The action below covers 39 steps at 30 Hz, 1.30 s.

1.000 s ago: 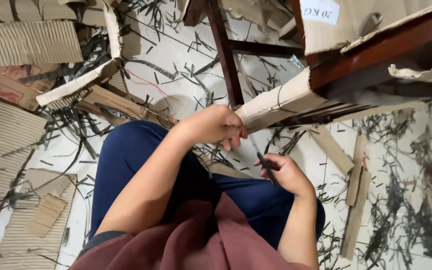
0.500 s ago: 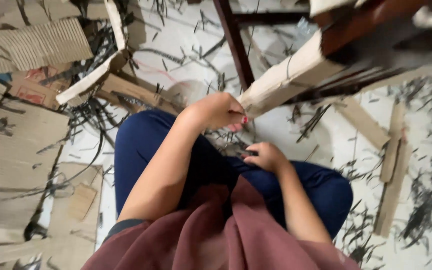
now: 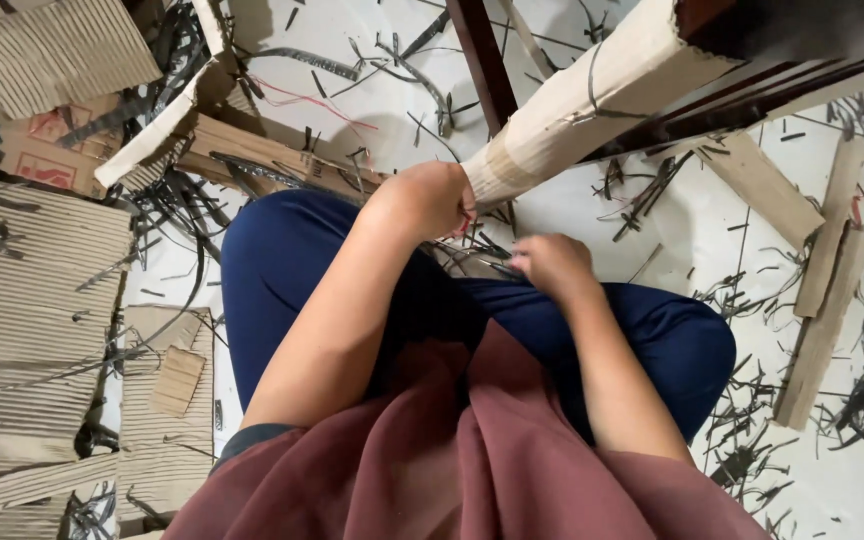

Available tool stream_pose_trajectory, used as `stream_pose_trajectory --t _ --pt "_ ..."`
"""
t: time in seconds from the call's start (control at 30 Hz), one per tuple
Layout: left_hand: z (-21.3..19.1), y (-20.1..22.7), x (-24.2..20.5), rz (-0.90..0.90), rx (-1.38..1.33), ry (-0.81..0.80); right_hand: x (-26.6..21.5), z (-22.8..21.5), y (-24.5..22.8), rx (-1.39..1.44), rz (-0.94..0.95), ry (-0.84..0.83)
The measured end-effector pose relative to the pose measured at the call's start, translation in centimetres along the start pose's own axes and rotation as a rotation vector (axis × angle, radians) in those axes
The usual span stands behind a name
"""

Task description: Wrapping a wooden chair leg with corrugated cardboard and securing it with string for protection.

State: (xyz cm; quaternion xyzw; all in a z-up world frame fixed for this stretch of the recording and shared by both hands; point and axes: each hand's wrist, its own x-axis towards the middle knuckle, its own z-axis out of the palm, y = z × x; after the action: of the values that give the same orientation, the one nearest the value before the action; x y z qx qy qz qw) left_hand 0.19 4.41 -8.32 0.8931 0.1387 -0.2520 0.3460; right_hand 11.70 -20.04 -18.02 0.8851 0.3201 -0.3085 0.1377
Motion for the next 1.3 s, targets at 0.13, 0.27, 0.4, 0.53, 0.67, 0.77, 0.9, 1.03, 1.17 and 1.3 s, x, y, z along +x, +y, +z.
stream_pose_trajectory --t 0.13,0.27,0.4,0.53,0.67,0.77,0.9,1.03,1.17,1.3 --pt "-0.5 -1.4 0.4 -0.079 -0.013 0.058 3.2 3.4 -5.4 0.174 -0.085 0.325" --pt "-0.6 -1.9 0.1 -0.141 -0.034 0.042 7.9 6.7 -7.8 -0.027 -0.242 0.551" --pt "-0.2 -3.9 1.4 -0.140 -0.060 0.062 7.0 5.9 -7.0 0.239 -0.229 0.537" --pt "-1.3 -2.6 0.5 -0.117 -0.046 0.079 -0.3 -0.9 -5.5 0.600 -0.331 0.436" --pt "0.3 -0.4 1.0 0.046 -0.076 -0.018 -5.8 -5.5 -4.1 0.779 -0.287 0.298" --pt "1.6 0.7 1.4 0.189 -0.113 -0.032 -6.9 -5.9 -2.5 0.823 -0.288 0.328" --pt "0.4 1.5 0.4 0.261 -0.245 0.062 -7.2 -4.9 -0.4 0.912 -0.365 0.319" --pt "0.1 0.0 1.1 0.192 -0.271 0.140 -7.8 -4.1 2.8 0.974 -0.345 0.283" --pt "1.9 -0.9 2.6 0.045 -0.056 0.087 -6.8 -2.2 5.7 1.032 -0.190 0.181" --pt "2.0 -0.2 2.1 0.011 0.031 0.030 -6.9 -3.3 5.7 0.737 0.004 0.201"
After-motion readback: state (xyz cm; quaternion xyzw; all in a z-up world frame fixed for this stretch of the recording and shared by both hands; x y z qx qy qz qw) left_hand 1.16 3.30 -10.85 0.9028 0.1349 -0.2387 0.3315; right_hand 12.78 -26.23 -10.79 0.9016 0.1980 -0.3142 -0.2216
